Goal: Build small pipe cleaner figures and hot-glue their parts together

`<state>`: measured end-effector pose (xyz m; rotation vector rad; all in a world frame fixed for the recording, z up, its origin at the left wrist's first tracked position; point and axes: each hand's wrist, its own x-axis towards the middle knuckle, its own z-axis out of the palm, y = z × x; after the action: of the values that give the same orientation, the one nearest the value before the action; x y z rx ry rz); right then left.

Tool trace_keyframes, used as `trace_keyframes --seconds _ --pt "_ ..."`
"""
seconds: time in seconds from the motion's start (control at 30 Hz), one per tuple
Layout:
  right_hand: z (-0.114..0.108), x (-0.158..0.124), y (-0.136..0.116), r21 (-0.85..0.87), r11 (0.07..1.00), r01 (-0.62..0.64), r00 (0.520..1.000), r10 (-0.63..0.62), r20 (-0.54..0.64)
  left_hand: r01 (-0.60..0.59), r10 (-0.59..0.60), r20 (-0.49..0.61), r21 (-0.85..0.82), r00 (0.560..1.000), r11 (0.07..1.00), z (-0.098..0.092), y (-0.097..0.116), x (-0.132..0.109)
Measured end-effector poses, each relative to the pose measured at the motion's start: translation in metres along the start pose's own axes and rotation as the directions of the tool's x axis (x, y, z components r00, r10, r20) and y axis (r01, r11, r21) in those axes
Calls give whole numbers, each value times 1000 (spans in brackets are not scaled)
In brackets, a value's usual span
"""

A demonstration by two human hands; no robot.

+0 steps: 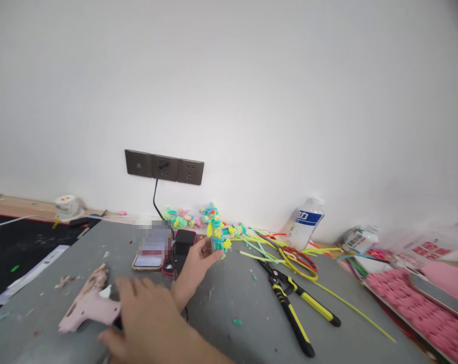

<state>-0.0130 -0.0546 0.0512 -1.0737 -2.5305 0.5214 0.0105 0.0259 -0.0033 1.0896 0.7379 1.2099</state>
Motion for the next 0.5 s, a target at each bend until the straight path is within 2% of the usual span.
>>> trace_keyframes --seconds 0.07,0.17,0.23,0.33,0.4,0.5 --pt "21 23 -16 -71 995 -74 992 81 93 -2 2 13 9 1000 1000 0 -2 0" --pt "44 46 -24 -135 986 -103 972 128 196 15 -15 14 -6 1000 1000 -1 -7 3" --pt "50 50 -21 -157 985 -71 977 101 189 8 -8 7 0 1000 1000 -2 -10 5" --pt "45 47 -17 -120 992 -31 987 49 153 -2 1 10 27 1000 1000 -2 -12 5" --pt "35 39 -16 -34 998 -46 992 50 119 5 -5 18 31 1000 999 -2 -12 4" --pt "16 19 -7 193 981 -24 999 33 -43 17 -17 2 28 1000 999 -3 -11 3"
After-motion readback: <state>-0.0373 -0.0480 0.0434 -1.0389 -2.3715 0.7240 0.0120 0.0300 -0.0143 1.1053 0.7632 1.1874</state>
